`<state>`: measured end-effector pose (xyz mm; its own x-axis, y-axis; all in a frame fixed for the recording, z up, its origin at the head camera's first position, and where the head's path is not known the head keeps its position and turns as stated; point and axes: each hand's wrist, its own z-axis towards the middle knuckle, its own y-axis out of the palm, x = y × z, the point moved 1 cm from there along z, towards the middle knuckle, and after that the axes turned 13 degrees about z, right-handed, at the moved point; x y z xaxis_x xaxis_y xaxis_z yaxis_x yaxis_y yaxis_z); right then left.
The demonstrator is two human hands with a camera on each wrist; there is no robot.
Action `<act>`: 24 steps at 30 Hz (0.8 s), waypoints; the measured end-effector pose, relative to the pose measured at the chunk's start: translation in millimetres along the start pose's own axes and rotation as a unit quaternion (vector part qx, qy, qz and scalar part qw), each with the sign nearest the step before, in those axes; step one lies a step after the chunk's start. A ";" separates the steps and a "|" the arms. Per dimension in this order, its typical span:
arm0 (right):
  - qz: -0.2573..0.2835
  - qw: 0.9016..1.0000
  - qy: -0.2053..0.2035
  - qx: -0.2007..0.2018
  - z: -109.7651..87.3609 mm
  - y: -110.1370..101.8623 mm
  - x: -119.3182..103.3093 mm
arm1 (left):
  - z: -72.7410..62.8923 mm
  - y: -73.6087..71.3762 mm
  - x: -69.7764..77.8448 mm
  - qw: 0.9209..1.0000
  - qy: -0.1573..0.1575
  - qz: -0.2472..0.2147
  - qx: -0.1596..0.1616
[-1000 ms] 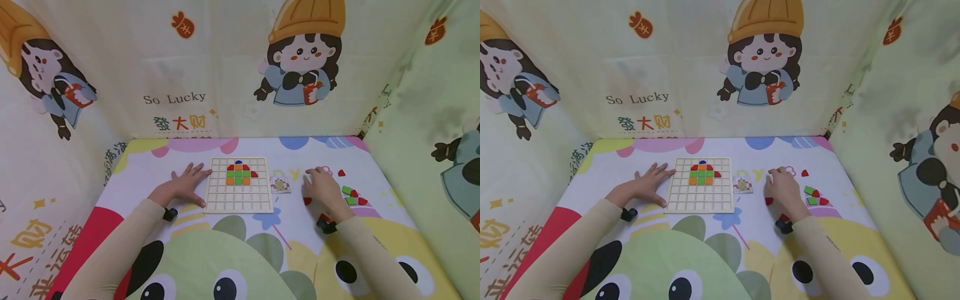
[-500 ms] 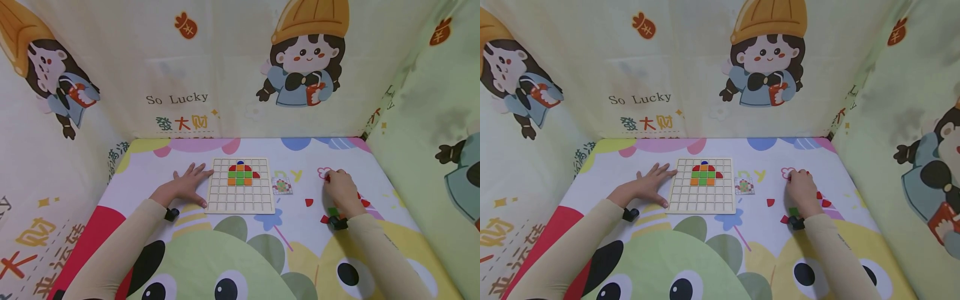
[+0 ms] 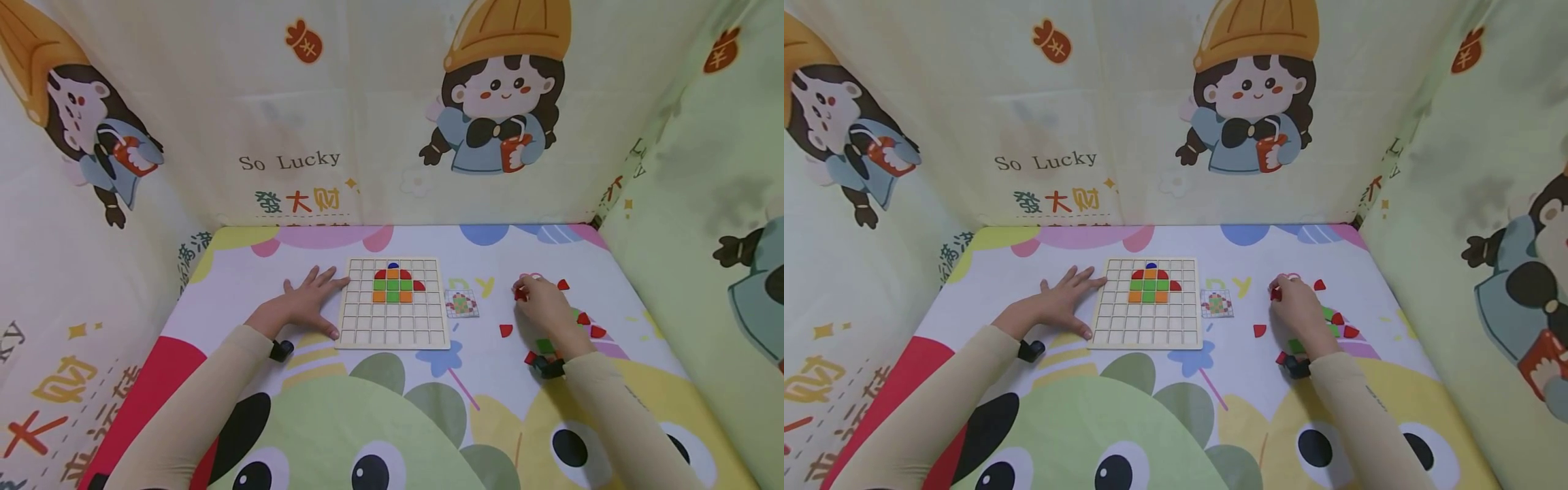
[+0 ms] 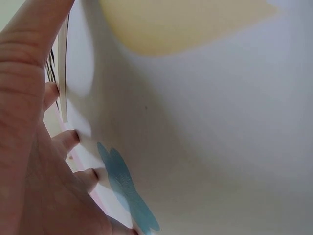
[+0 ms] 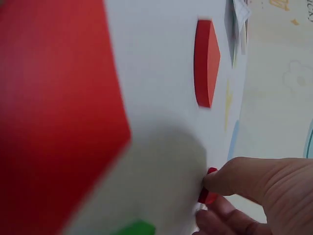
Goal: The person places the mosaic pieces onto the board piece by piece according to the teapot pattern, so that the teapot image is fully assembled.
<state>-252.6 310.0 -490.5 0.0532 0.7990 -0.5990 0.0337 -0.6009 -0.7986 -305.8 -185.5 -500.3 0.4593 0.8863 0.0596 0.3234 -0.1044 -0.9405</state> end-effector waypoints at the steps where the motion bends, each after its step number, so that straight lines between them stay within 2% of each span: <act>1: 0.007 1.000 0.002 -0.002 0.5 1.2 -1.4 | -0.2 0.0 0.2 1.000 0.000 0.001 0.001; 7: 0.045 0.999 0.018 -0.012 1.1 6.4 -8.0 | -0.2 0.6 1.0 1.000 -0.001 0.006 0.006; 16: 0.066 0.997 -0.001 -0.037 2.8 14.1 -20.5 | -1.9 0.1 1.6 1.000 -0.001 0.001 0.004; 24: 0.050 0.997 -0.040 -0.038 8.0 21.3 -41.9 | -3.3 -3.4 2.8 1.000 0.000 0.001 0.001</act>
<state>-262.0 263.9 -482.9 -0.0199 0.7327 -0.6802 0.1081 -0.6748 -0.7301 -302.9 -184.1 -495.8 0.4600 0.8861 0.0570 0.3197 -0.1054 -0.9416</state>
